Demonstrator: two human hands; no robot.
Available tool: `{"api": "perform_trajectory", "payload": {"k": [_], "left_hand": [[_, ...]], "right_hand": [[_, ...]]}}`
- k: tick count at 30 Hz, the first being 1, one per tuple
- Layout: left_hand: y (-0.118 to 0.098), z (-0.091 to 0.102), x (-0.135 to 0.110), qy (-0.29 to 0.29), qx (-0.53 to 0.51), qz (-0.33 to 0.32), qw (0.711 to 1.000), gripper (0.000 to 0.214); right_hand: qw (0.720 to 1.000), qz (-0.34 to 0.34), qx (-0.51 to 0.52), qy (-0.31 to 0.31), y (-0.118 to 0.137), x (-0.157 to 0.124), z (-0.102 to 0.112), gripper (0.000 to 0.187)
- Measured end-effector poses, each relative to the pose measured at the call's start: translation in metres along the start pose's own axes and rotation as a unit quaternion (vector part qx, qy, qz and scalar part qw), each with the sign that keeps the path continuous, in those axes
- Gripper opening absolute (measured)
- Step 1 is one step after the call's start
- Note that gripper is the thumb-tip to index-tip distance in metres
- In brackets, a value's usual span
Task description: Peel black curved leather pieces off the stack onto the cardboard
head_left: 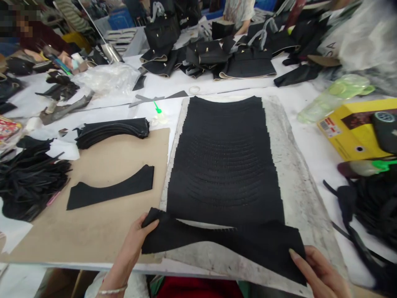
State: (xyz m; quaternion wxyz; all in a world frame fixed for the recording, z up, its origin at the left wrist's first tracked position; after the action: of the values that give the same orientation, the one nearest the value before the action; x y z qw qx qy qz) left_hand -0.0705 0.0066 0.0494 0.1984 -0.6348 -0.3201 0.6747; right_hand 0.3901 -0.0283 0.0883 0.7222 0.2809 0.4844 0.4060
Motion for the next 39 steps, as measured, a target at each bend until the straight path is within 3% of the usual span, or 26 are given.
{"api": "perform_trajectory", "payload": {"k": [2,5,8,11,16,20,29,39], "left_hand": [[-0.010,-0.021,0.017,0.002,0.009,-0.029,1.000,0.056],[-0.007,-0.044,0.047,-0.028,0.037,-0.086,0.995,0.060],[0.010,-0.050,0.066,-0.107,0.122,-0.110,0.981,0.064],[0.023,-0.046,0.071,-0.178,0.213,-0.132,0.951,0.065],[0.028,-0.045,0.070,-0.134,0.164,-0.099,0.972,0.057],[0.022,-0.048,0.070,-0.106,0.140,-0.121,0.977,0.054],[0.021,-0.049,0.073,-0.130,0.188,-0.166,0.959,0.045],[0.016,-0.050,0.071,-0.170,0.244,-0.185,0.937,0.023]], "right_hand": [[0.999,0.006,-0.029,-0.034,-0.009,0.019,0.015,0.044],[0.994,-0.013,-0.101,-0.047,-0.028,0.047,0.023,0.047],[0.993,-0.052,-0.102,-0.037,-0.046,0.064,0.020,0.050],[0.991,-0.055,-0.110,-0.055,-0.055,0.069,0.013,0.049],[0.982,-0.024,-0.164,-0.092,-0.058,0.069,0.011,0.045],[0.982,-0.016,-0.169,-0.082,-0.059,0.071,0.013,0.044],[0.977,-0.007,-0.197,-0.078,-0.051,0.074,0.009,0.047],[0.963,-0.089,-0.250,-0.051,-0.060,0.078,0.010,0.057]]}}
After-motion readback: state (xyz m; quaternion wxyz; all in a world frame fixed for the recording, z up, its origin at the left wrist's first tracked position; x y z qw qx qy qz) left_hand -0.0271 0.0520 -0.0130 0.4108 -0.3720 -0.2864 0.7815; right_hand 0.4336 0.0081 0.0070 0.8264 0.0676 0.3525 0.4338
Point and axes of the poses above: each hand's wrist, its own x-axis towards the middle knuckle, its own z-axis out of the back of the hand, y = z × x, the point moved 2 cm from there along x, towards the middle knuckle, and after that the axes turned 7 degrees about y, right-handed, at the moved point
